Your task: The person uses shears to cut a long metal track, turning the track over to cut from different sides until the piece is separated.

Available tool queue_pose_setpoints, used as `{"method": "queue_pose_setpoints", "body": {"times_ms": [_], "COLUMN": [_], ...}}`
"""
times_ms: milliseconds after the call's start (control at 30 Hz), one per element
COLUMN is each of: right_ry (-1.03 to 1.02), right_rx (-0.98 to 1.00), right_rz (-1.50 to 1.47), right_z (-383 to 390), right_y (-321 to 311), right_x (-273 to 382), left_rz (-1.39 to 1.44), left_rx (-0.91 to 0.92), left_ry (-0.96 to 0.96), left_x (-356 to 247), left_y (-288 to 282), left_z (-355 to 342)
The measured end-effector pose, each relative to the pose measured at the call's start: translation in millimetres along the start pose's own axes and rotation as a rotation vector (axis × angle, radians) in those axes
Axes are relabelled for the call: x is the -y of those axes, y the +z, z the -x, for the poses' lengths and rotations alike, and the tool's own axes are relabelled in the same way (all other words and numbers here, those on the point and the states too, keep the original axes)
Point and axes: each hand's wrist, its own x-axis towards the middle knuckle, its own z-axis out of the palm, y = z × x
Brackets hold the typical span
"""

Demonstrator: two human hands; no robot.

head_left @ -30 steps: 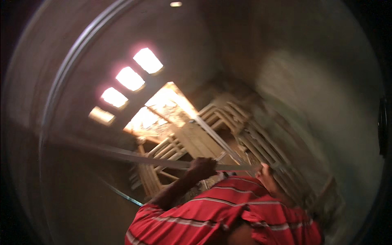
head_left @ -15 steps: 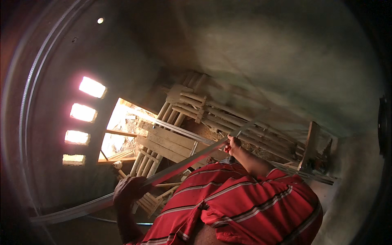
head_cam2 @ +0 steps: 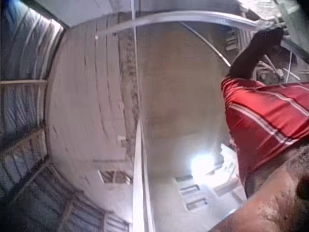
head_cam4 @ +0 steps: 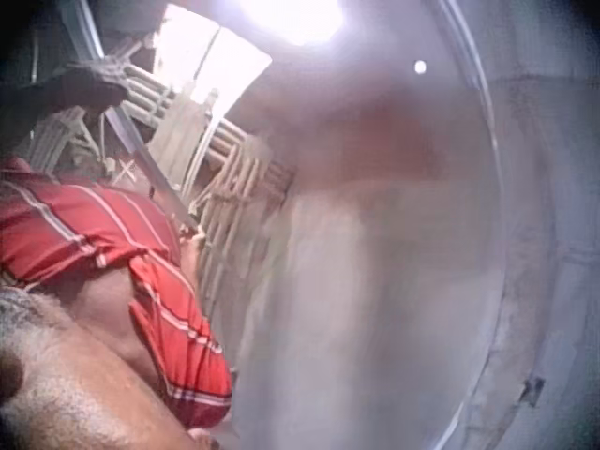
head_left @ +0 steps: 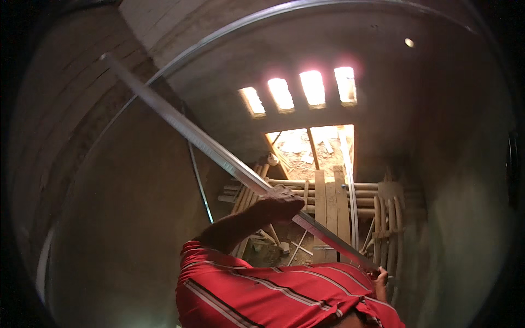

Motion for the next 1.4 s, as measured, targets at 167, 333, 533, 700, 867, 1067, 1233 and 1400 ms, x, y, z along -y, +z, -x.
{"method": "queue_pose_setpoints", "body": {"times_ms": [167, 333, 533, 700, 867, 1067, 1233, 1400], "right_ry": [0.16, 0.305, 0.334, 0.208, 0.111, -0.122, -0.252, -0.216], "right_rx": [0.104, 0.184, 0.146, 0.15, 0.224, 0.044, -0.156, 0.166], "right_rz": [0.07, -0.027, -0.186, -0.18, -0.246, -0.187, -0.249, -0.348], "right_z": [-42, -26, -46, -45, -64, -25, -21, -92], "right_y": [25, 69, 95, 102, 88, 98, 88, 8], "right_x": [26, 64, 66, 62, 67, 92, 114, 129], "left_rz": [-0.196, -0.015, 1.546, 1.899, 1.222, 1.21, 1.639, 1.637], "left_rx": [-0.621, -0.887, -1.437, -1.35, -1.672, -1.651, -1.712, -1.788], "left_ry": [-0.21, -0.646, -0.338, -0.447, -0.604, -0.809, -0.858, -0.808], "left_x": [5, -9, -22, -19, -11, 39, 73, 84], "left_y": [34, 16, 64, 70, 70, 81, 77, 66], "left_z": [24, 43, 27, 10, -4, 42, 69, 90]}}
